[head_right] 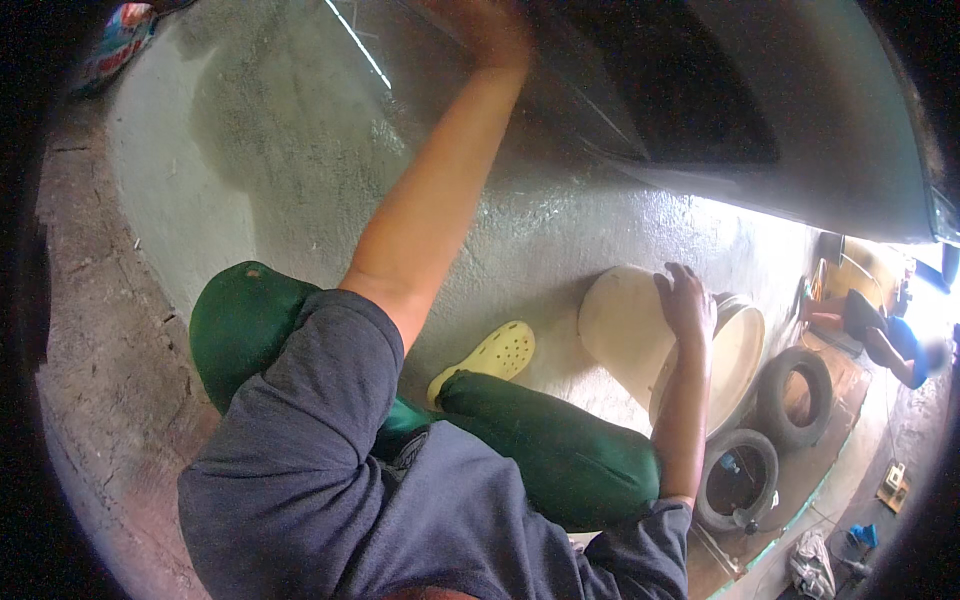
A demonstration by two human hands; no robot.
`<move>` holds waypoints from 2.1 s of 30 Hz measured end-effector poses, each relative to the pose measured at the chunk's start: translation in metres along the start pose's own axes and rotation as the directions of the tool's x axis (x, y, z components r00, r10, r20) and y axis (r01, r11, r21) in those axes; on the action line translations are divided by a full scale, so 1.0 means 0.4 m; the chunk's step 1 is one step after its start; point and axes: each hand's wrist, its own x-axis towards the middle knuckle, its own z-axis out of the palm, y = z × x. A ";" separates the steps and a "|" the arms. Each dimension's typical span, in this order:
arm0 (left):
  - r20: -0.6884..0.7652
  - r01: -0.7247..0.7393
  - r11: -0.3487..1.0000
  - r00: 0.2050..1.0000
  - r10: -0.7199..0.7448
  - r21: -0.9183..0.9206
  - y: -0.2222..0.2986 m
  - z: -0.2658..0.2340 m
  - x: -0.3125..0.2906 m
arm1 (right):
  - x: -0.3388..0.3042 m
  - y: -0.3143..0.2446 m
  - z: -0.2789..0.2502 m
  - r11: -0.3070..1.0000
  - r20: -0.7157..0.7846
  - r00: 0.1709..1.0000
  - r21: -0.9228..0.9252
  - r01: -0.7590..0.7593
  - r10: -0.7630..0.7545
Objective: The person scrubs the lower front bumper of a car using a small abrasive pad, repeatedly dipping it into a bucket of water. They work along the bumper's edge and lower surface, occasionally switching hands and adjusting their position while seated on the floor.
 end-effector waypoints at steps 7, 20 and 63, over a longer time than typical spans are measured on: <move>0.038 0.004 1.000 0.999 -0.004 0.007 0.016 -0.022 -0.092 | 0.008 -0.010 0.000 0.999 -0.012 1.000 -0.032 -0.018 0.018; 0.029 0.062 0.998 0.998 -0.063 0.017 0.000 0.001 -0.021 | -0.007 -0.011 -0.010 0.999 -0.004 0.999 -0.008 -0.037 0.037; 0.035 -0.025 0.994 0.999 0.022 0.110 0.000 0.008 -0.009 | -0.022 -0.008 -0.015 0.999 -0.024 0.999 0.010 -0.041 0.042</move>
